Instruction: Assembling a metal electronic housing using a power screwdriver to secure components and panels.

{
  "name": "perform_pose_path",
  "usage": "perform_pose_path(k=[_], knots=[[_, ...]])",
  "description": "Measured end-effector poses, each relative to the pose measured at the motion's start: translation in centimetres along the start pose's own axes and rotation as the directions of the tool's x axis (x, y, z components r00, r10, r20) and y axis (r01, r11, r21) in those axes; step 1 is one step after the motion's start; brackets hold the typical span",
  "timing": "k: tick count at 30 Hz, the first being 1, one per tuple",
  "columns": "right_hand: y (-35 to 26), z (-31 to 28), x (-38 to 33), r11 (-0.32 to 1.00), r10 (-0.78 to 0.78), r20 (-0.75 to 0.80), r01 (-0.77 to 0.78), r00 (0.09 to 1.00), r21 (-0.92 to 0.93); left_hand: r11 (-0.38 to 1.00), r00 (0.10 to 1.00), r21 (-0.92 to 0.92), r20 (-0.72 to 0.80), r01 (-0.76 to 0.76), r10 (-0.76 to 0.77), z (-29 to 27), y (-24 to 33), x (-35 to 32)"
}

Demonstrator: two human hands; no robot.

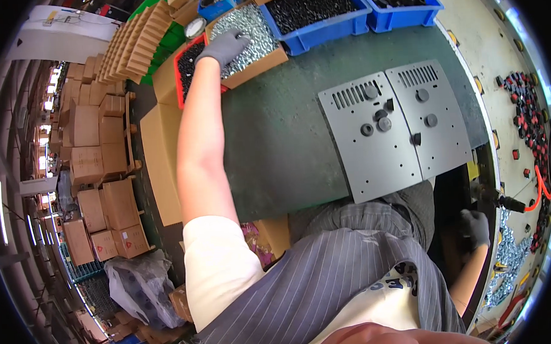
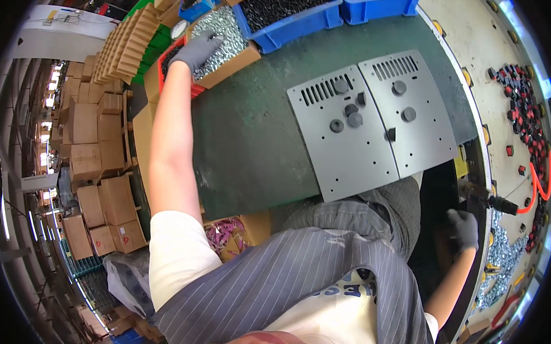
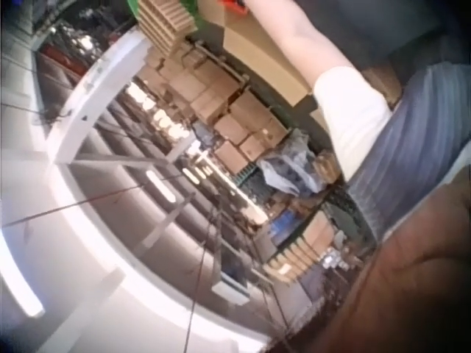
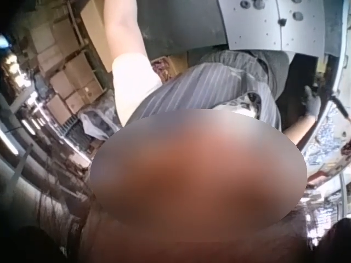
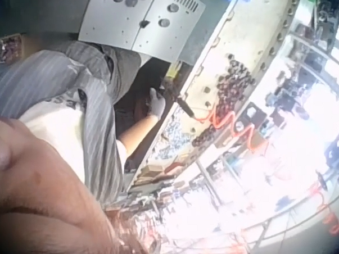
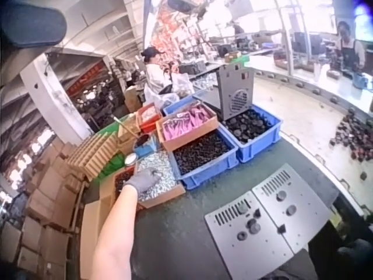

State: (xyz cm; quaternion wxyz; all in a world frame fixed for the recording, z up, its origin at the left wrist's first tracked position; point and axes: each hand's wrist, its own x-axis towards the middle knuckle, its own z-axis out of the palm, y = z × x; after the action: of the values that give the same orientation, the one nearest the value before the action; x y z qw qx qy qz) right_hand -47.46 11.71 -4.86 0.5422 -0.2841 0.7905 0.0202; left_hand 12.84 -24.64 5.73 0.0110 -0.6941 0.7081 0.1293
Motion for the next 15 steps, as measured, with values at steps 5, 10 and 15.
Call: perform_pose_path(k=[5,10,15], knots=[[1.9,-1.2,0.9,0.8,-0.383,-0.724,0.597,0.574,0.05,0.995,0.995,-0.024,-0.037,0.096,-0.097,0.9,-2.2,1.7],[2.0,-0.1,3.5,0.612,-0.438,-0.76,0.779,0.48,0.14,0.845,0.969,-0.479,0.052,0.236,-0.242,0.7,-2.3,1.3],[2.8,-1.3,4.4,0.504,-0.488,-0.637,0.788,0.597,0.353,-0.093,0.972,-0.986,0.154,0.139,-0.177,0.2,-7.1,2.6]])
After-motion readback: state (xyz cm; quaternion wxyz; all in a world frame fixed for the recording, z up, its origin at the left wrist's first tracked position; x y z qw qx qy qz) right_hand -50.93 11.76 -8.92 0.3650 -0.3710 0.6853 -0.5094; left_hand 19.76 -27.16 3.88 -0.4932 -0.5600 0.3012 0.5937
